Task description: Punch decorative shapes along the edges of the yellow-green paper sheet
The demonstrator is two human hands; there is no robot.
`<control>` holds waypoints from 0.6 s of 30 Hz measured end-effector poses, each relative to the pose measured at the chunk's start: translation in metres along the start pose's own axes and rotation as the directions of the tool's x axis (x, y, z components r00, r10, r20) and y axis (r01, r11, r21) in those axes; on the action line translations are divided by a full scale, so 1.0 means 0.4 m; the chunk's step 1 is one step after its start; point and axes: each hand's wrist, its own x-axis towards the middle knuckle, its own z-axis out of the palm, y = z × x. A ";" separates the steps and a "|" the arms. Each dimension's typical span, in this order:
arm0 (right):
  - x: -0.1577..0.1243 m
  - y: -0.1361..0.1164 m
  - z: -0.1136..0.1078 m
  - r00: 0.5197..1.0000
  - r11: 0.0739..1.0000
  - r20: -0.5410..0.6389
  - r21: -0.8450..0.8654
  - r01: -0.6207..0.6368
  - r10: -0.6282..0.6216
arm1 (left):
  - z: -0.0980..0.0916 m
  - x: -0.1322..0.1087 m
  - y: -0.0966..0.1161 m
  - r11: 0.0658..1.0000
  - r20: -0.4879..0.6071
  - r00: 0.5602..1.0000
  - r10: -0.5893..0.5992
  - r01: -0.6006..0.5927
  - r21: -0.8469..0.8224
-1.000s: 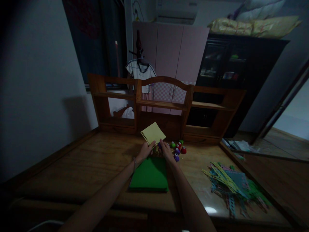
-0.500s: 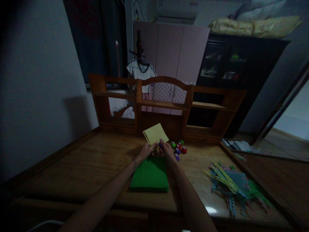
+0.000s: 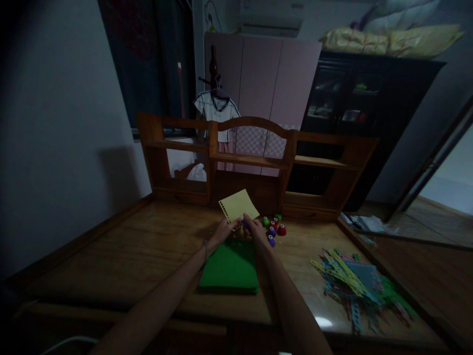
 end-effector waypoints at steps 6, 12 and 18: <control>-0.017 -0.029 0.008 1.000 0.999 0.022 -0.046 0.019 -0.018 | 0.002 0.004 0.002 0.996 -0.011 1.000 0.007 -0.008 -0.087; -0.032 -0.051 0.016 0.999 0.999 -0.022 -0.024 0.027 -0.027 | -0.003 0.010 -0.007 0.994 0.018 0.999 0.030 -0.028 -0.108; -0.034 -0.058 0.013 1.000 0.997 -0.003 -0.067 0.027 -0.027 | -0.002 0.009 -0.001 0.992 0.015 0.999 0.047 -0.045 -0.121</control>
